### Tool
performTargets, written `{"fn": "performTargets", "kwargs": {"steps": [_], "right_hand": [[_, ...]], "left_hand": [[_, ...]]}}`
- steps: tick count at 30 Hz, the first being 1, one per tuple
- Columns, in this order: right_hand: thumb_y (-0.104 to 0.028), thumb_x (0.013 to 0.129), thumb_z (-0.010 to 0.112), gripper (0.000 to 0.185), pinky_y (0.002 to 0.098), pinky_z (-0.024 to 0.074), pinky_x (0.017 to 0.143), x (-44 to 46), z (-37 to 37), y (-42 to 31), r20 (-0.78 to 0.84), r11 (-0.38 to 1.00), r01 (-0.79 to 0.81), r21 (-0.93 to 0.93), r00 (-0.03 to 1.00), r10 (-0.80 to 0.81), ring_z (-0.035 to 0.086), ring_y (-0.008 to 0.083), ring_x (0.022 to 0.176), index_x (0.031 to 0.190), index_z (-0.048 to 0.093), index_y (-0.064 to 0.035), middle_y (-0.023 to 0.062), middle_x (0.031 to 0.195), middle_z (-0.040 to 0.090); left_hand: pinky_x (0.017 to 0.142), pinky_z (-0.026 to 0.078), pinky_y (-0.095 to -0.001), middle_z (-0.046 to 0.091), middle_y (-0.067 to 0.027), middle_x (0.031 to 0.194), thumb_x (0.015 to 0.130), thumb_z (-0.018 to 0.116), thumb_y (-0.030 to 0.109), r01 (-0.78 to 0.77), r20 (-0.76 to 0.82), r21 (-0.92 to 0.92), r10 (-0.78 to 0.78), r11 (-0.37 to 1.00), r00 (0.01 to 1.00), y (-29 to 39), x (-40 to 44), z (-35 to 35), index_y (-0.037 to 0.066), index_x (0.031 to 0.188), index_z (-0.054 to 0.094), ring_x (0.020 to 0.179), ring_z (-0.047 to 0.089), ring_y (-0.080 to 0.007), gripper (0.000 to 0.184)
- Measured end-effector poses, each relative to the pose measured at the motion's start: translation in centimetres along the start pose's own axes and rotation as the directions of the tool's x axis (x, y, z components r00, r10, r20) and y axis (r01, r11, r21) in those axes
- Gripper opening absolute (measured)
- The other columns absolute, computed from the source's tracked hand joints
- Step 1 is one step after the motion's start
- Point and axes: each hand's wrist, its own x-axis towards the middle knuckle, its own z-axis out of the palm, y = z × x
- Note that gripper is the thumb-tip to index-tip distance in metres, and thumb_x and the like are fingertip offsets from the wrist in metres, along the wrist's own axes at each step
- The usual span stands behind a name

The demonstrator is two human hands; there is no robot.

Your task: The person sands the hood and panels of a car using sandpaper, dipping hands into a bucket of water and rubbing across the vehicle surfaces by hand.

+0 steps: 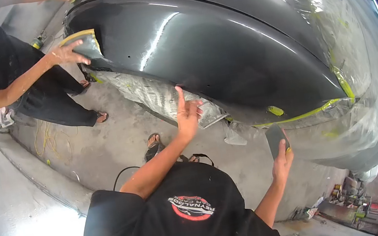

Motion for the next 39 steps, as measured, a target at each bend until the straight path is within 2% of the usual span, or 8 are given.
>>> {"fn": "performTargets", "kwargs": {"steps": [3, 12, 15, 17, 22, 28, 35, 39], "right_hand": [[-0.031, 0.110, 0.048, 0.050, 0.0354, 0.0397, 0.113, -0.6, 0.4, -1.4, -0.052, 0.995, -0.094, -0.012, 0.994, 0.093, 0.059, 0.0244, 0.129, 0.147, 0.055, 0.0018, 0.0169, 0.136, 0.066], [-0.025, 0.112, 0.047, 0.050, 0.0395, 0.0303, 0.122, 3.7, 0.9, -13.9, -0.385, 0.868, 0.493, 0.063, 0.814, -0.435, 0.043, 0.0276, 0.148, 0.153, 0.047, 0.0015, 0.0163, 0.158, 0.050], [-0.020, 0.112, 0.046, 0.048, 0.0383, 0.0325, 0.120, 5.7, 0.7, -18.0, -0.401, 0.802, 0.598, 0.013, 0.737, -0.543, 0.042, 0.0268, 0.148, 0.155, 0.044, 0.0007, 0.0168, 0.157, 0.049], [-0.019, 0.112, 0.046, 0.048, 0.0373, 0.0329, 0.120, 7.0, 0.6, -19.8, -0.421, 0.770, 0.638, 0.004, 0.699, -0.578, 0.043, 0.0262, 0.147, 0.156, 0.043, 0.0010, 0.0168, 0.157, 0.050], [-0.015, 0.111, 0.047, 0.047, 0.0369, 0.0333, 0.119, 10.7, 0.6, -19.4, -0.432, 0.737, 0.676, -0.008, 0.662, -0.613, 0.045, 0.0270, 0.146, 0.154, 0.044, 0.0026, 0.0181, 0.157, 0.049], [-0.012, 0.109, 0.050, 0.046, 0.0392, 0.0360, 0.119, 16.0, -2.6, -18.3, -0.389, 0.700, 0.707, -0.101, 0.619, -0.682, 0.047, 0.0326, 0.146, 0.153, 0.047, 0.0012, 0.0216, 0.155, 0.050], [-0.019, 0.103, 0.061, 0.054, 0.0565, 0.0361, 0.118, 22.6, -3.7, -19.1, 0.323, 0.323, 0.779, -0.538, 0.545, -0.774, 0.042, 0.0413, 0.146, 0.153, 0.044, -0.0038, 0.0232, 0.158, 0.042], [-0.029, 0.105, 0.059, 0.060, 0.0605, 0.0310, 0.120, 22.8, -4.5, -20.5, 0.415, 0.314, 0.767, -0.559, 0.587, -0.695, 0.038, 0.0409, 0.149, 0.152, 0.040, 0.0030, 0.0257, 0.158, 0.039]], "left_hand": [[0.072, 0.053, -0.0271, 0.070, -0.0055, 0.102, 0.107, 0.055, 0.010, -0.052, 0.076, 0.349, 0.027, 0.936, 0.997, 0.8, -0.5, -2.1, 0.020, 0.169, 0.012, 0.082, 0.060, -0.0095, 0.076], [0.102, 0.050, -0.0361, 0.070, -0.0139, 0.127, 0.106, 0.057, 0.018, -0.753, 0.502, 0.394, 0.563, 0.527, 0.656, 26.4, 13.3, 6.5, 0.001, 0.136, 0.066, 0.116, 0.064, -0.0219, 0.035], [0.116, 0.039, -0.0524, 0.056, -0.0207, 0.149, 0.106, 0.056, 0.028, -0.901, 0.824, 0.433, 0.420, -0.037, 0.379, 27.5, 18.2, 11.9, 0.003, 0.147, 0.054, 0.141, 0.049, -0.0394, 0.048], [0.123, 0.021, -0.0640, 0.032, -0.0233, 0.165, 0.107, 0.049, 0.042, -0.922, 0.931, 0.364, 0.095, -0.133, 0.353, 26.4, 16.8, 15.9, 0.003, 0.158, 0.036, 0.154, 0.028, -0.0432, 0.066], [0.125, 0.019, -0.0617, 0.032, -0.0227, 0.166, 0.105, 0.044, 0.059, -0.985, 0.994, 0.094, 0.072, -0.146, 0.084, 19.8, 15.3, 26.7, -0.003, 0.157, 0.036, 0.156, 0.025, -0.0402, 0.081], [0.127, 0.016, -0.0565, 0.031, -0.0247, 0.166, 0.102, 0.046, 0.063, -0.979, 0.984, 0.175, -0.013, -0.107, 0.177, 19.8, 18.0, 32.4, -0.006, 0.157, 0.035, 0.157, 0.024, -0.0374, 0.089], [0.129, 0.010, -0.0526, 0.023, -0.0220, 0.171, 0.102, 0.051, 0.059, -0.641, 0.681, 0.712, 0.059, -0.288, 0.730, 28.5, 28.4, 18.8, -0.002, 0.162, 0.027, 0.160, 0.016, -0.0349, 0.089], [0.129, 0.007, -0.0511, 0.023, -0.0198, 0.171, 0.101, 0.045, 0.065, -0.407, 0.459, 0.878, 0.204, -0.251, 0.865, 30.7, 37.6, 9.1, 0.000, 0.163, 0.026, 0.161, 0.013, -0.0320, 0.092]]}}
